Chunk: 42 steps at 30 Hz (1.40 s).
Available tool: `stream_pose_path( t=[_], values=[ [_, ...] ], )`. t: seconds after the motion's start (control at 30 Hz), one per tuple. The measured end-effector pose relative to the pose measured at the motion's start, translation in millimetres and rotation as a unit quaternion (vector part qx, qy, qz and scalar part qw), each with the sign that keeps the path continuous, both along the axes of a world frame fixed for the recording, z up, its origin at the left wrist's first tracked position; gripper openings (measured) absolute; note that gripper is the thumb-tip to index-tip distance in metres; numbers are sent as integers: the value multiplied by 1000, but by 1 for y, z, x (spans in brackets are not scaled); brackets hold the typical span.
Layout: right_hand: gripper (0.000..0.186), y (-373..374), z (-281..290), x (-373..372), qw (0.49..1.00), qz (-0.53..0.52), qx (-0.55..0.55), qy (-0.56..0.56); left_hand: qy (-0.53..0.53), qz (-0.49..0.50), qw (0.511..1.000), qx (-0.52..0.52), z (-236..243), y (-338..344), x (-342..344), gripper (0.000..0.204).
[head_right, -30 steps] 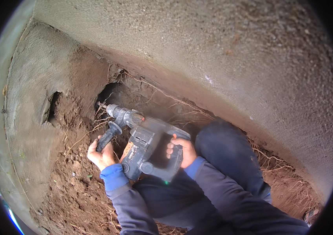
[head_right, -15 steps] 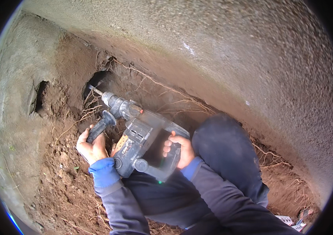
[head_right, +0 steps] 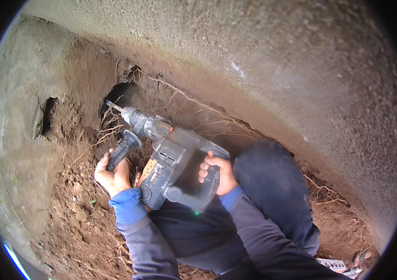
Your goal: The person uses a hammer to tap a white PVC pipe into a trench alongside a brick-lined structure, then switches to a rotary hammer drill to enlarge a hole in the ground. A coworker assists by holding the pipe and moving bricks.
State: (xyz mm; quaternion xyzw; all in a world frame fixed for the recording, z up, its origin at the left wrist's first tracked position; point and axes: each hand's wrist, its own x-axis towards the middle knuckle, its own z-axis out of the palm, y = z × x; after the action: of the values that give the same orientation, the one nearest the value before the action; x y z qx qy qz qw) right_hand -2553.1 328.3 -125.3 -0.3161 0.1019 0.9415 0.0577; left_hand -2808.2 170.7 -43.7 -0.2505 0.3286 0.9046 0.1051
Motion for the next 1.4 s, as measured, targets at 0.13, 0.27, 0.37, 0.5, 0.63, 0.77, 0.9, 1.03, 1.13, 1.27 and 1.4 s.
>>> stream_pose_path(
  t=[0.13,0.27,0.37,0.5,0.63,0.77,0.9,1.03,1.13,1.27,1.4],
  values=[
    [15,3,4,-3,1000,8,16,-2,-6,-2,1000,-6,3,-6,0,21],
    [15,1,8,-11,1000,6,30,0,5,13,1000,0,7,-14,-4,21],
    [15,-6,10,-12,1000,5,23,4,23,30,999,-12,9,-15,-5,21],
    [15,-12,7,-5,1000,4,-8,-6,11,4,1000,-13,5,-9,-3,21],
    [17,-10,0,-2,999,-22,13,25,18,-14,1000,1,2,-1,-4,22],
    [17,-7,-2,-3,1000,-11,-9,12,35,-6,999,-15,5,2,-3,24],
    [17,-7,-1,-2,1000,-2,-15,1,32,-24,999,-12,6,1,-1,24],
    [17,-6,0,-1,1000,-6,1,7,24,-18,999,-15,7,-1,1,23],
    [17,-7,0,-1,1000,-4,-11,5,23,-16,1000,-12,7,-3,1,23],
    [17,-7,-3,-2,1000,0,-17,3,24,-17,1000,-9,6,-4,-2,23],
    [16,-7,-5,-7,1000,-2,-14,12,24,-14,1000,-6,6,-3,-4,24]
  ],
)
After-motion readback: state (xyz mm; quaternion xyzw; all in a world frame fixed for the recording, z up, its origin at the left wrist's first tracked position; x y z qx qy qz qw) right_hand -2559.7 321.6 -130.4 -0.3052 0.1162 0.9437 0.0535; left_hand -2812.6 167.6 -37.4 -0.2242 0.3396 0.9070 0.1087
